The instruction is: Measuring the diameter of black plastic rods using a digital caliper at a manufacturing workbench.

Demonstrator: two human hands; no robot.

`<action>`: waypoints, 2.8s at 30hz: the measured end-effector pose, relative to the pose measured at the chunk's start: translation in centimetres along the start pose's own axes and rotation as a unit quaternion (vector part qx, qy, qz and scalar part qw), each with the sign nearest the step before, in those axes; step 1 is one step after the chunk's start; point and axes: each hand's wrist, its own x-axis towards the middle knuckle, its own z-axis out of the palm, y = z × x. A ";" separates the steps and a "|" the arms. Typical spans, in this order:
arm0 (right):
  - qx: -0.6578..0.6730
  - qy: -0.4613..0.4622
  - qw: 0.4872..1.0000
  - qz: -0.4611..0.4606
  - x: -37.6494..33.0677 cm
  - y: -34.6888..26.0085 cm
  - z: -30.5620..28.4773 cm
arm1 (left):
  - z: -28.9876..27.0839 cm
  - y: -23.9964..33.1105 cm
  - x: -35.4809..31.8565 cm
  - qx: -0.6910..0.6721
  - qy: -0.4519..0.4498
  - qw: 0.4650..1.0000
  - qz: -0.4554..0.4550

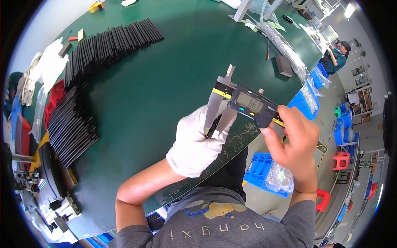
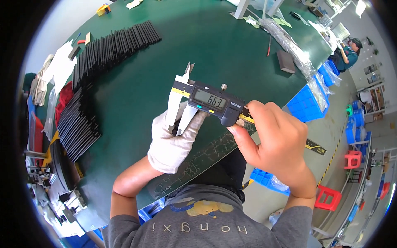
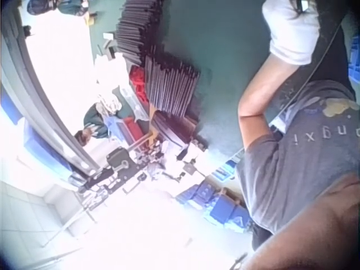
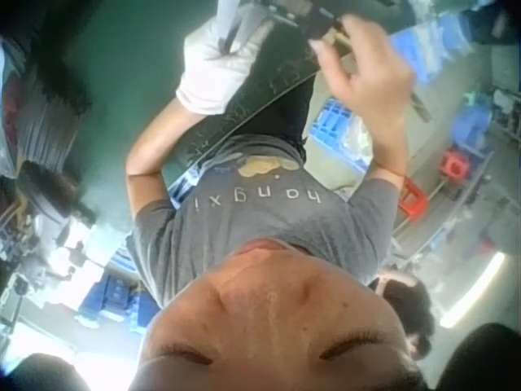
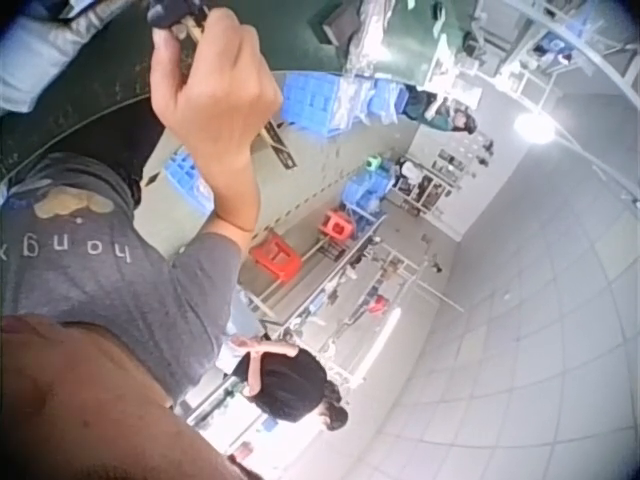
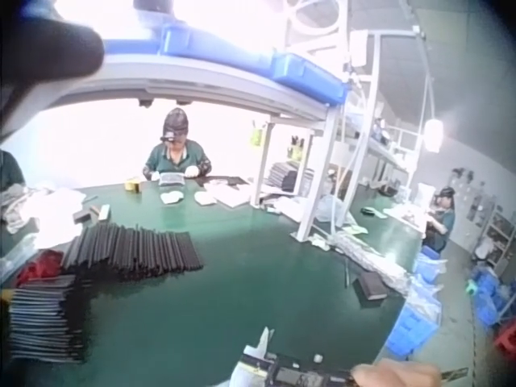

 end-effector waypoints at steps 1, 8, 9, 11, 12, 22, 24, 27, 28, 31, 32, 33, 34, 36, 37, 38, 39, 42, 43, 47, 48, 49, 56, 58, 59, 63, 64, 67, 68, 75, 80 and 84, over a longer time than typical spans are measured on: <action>-0.015 0.005 1.000 -0.007 0.0 -0.1 -0.1 | 0.0 0.1 0.0 0.000 0.001 1.000 0.000; -0.022 0.011 1.000 0.006 0.0 -0.2 -0.3 | 0.3 0.2 0.2 -0.007 0.013 1.000 0.004; -0.017 0.015 1.000 0.005 -0.1 0.0 -0.2 | 0.4 0.3 0.3 -0.008 0.014 1.000 0.008; -0.020 0.020 1.000 0.007 -0.2 0.1 0.0 | 0.6 0.8 0.5 -0.005 0.024 1.000 -0.002; -0.014 0.017 1.000 0.003 -0.1 0.1 0.3 | 0.5 0.9 0.5 0.003 0.040 0.999 -0.017; 0.031 0.001 0.998 0.054 -0.3 0.2 0.4 | 0.6 -1.3 0.2 0.050 0.040 0.996 0.064; 0.033 -0.007 0.998 0.059 -0.3 0.1 0.5 | 0.4 -1.3 0.2 0.063 0.040 0.995 0.069; 0.038 -0.004 0.998 0.058 -0.4 0.2 0.7 | 0.4 -1.1 0.2 0.080 0.038 0.994 0.066; 0.041 0.001 0.997 0.060 -0.5 0.2 0.7 | 0.4 -1.0 0.2 0.084 0.038 0.994 0.059; 0.035 -0.004 0.997 0.066 -0.6 0.1 0.5 | 0.5 -0.7 0.0 0.070 0.043 0.995 0.053; 0.027 -0.014 0.997 0.071 -0.6 0.0 0.4 | 0.6 -0.9 0.0 0.070 0.043 0.995 0.053; 0.026 -0.013 0.997 0.072 -0.7 -0.1 0.3 | 0.6 -1.1 -0.1 0.088 0.051 0.992 0.071; 0.019 -0.017 0.997 0.076 -0.7 -0.2 0.3 | 0.6 -1.2 -0.1 0.105 0.058 0.989 0.090; 0.009 -0.019 0.996 0.083 -0.7 -0.3 0.2 | 0.6 -0.8 -0.1 0.098 0.055 0.991 0.078; 0.013 -0.021 0.996 0.090 -0.7 -0.3 0.3 | 0.6 -0.6 -0.1 0.092 0.053 0.992 0.066; 0.018 -0.022 0.995 0.097 -0.7 -0.4 0.3 | 0.4 -0.4 -0.2 0.091 0.050 0.992 0.067; 0.012 -0.017 0.995 0.102 -0.7 -0.4 0.5 | 0.3 -0.2 -0.2 0.096 0.046 0.993 0.043; 0.005 -0.018 0.996 0.084 -0.4 -0.5 1.1 | 0.0 -0.8 0.0 0.078 0.055 0.995 0.038; 0.001 -0.010 0.996 0.089 -0.3 -0.5 1.2 | -0.1 -0.9 0.1 0.056 0.073 0.994 0.051; 0.004 0.028 0.998 0.057 -0.9 0.4 1.6 | 0.0 -0.3 0.5 0.018 0.030 0.999 0.020; 0.058 0.009 0.995 0.087 -1.4 0.8 1.7 | 0.3 -0.7 0.5 -0.019 0.007 1.000 0.006; 0.108 -0.006 0.987 0.119 -2.1 1.3 1.8 | 0.4 -0.9 0.4 -0.049 -0.007 0.998 -0.035; 0.380 0.011 0.865 0.327 -6.6 2.5 7.3 | -2.1 -2.9 1.9 -0.099 0.163 0.982 -0.015; 0.415 0.036 0.842 0.343 -8.5 2.5 8.6 | -2.1 -2.8 3.4 -0.166 0.269 0.947 -0.064; 0.428 0.056 0.834 0.343 -9.4 2.4 8.9 | -2.0 -3.1 3.7 -0.252 0.308 0.909 -0.120; 0.466 0.088 0.807 0.353 -9.6 1.1 9.5 | -2.2 -4.9 4.8 -0.437 0.280 0.800 -0.300; 0.468 0.089 0.810 0.341 -9.4 0.7 9.4 | -2.2 -5.3 4.9 -0.490 0.277 0.747 -0.354; 0.499 0.133 0.790 0.329 -8.4 0.2 9.1 | 0.2 -5.4 4.5 -0.568 0.216 0.697 -0.380; 0.511 0.147 0.781 0.327 -8.0 0.0 8.5 | 0.8 -6.1 4.3 -0.586 0.224 0.677 -0.385; 0.488 0.255 0.765 0.334 -6.7 -0.8 8.8 | 3.0 -11.1 2.3 -0.481 0.204 0.731 -0.439; 0.431 0.236 0.826 0.277 -4.7 -0.7 9.0 | 3.9 -7.3 -0.7 -0.491 0.035 0.755 -0.432; 0.419 0.182 0.852 0.256 -3.1 -0.9 7.9 | 1.7 -5.7 -1.9 -0.542 -0.047 0.673 -0.501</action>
